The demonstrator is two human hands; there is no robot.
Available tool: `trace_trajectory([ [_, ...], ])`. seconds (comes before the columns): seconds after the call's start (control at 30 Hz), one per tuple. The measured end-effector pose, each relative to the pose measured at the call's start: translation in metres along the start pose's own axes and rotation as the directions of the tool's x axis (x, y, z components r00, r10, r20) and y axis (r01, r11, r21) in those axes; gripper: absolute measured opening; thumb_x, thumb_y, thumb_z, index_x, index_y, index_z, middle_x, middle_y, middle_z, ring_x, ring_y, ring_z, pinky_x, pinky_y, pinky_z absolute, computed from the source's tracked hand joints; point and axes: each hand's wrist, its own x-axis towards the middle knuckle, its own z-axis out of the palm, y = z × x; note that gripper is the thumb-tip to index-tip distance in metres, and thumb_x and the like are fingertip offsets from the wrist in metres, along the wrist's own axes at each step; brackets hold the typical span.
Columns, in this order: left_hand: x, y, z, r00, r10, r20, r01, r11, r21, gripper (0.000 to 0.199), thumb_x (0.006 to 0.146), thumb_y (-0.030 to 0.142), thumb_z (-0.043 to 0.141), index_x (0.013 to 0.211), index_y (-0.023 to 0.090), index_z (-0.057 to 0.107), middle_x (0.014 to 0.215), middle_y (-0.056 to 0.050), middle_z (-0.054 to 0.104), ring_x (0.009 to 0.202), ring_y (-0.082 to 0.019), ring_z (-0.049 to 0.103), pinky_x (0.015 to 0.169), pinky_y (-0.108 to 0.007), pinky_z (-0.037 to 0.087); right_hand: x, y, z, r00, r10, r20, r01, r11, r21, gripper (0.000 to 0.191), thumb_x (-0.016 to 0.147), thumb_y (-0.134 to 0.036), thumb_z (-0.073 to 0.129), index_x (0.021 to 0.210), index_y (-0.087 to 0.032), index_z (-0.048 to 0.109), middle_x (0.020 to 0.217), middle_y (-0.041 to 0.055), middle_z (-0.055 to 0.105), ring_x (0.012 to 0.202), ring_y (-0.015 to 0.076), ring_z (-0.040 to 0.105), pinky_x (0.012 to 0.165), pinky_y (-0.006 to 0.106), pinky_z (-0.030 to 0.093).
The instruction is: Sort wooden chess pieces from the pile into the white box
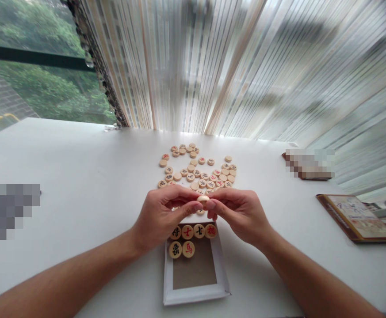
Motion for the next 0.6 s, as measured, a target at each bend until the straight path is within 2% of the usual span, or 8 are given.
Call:
trace_trajectory([
  [0.13, -0.0005, -0.0013, 0.0013, 0.997, -0.076, -0.011, 0.075, 0.995, -0.062, 0.025, 0.085, 0.026, 0.089, 0.106, 0.014, 0.083, 0.088, -0.008, 0.084, 0.074, -0.019, 0.081, 0.068, -0.025, 0.069, 0.0006, -0.0019, 0.0005, 0.998, 0.065, 0.016, -0.065, 0.997, 0.032, 0.029, 0.082, -0.046, 0.09, 0.086, -0.018, 0.087, 0.062, 0.0043, 0.075, 0.054, 0.0144, 0.066, 0.052, 0.024, 0.057],
  [0.27, -0.0005, -0.0017, 0.0019, 0.996, -0.085, 0.013, 0.086, 0.991, -0.098, 0.029, 0.084, 0.022, 0.089, 0.111, 0.013, 0.082, 0.082, -0.007, 0.084, 0.07, -0.017, 0.08, 0.068, -0.024, 0.069, 0.0021, -0.0022, 0.0002, 0.988, 0.137, 0.066, -0.144, 0.982, 0.119, 0.03, 0.08, -0.045, 0.092, 0.089, -0.017, 0.087, 0.063, 0.004, 0.074, 0.055, 0.0137, 0.064, 0.053, 0.025, 0.056],
  [0.43, -0.0004, 0.0038, 0.0048, 0.995, -0.061, 0.081, 0.068, 0.993, -0.095, 0.029, 0.084, 0.012, 0.086, 0.113, 0.014, 0.081, 0.091, -0.008, 0.086, 0.081, -0.019, 0.083, 0.076, -0.023, 0.07, 0.0029, -0.001, -0.0018, 0.978, 0.188, 0.09, -0.201, 0.964, 0.173, 0.032, 0.086, -0.046, 0.087, 0.081, -0.015, 0.084, 0.061, 0.0027, 0.071, 0.052, 0.0112, 0.061, 0.052, 0.023, 0.053],
  [0.6, -0.0005, 0.0053, 0.0053, 0.995, -0.038, 0.089, 0.041, 0.999, -0.03, 0.028, 0.087, 0.014, 0.083, 0.115, 0.011, 0.08, 0.092, -0.01, 0.086, 0.082, -0.022, 0.084, 0.076, -0.026, 0.071, 0.002, -0.0015, 0.0016, 0.958, 0.263, 0.114, -0.284, 0.927, 0.247, 0.033, 0.071, -0.041, 0.099, 0.082, -0.015, 0.082, 0.062, 0.0005, 0.07, 0.051, 0.0105, 0.06, 0.05, 0.022, 0.053],
])
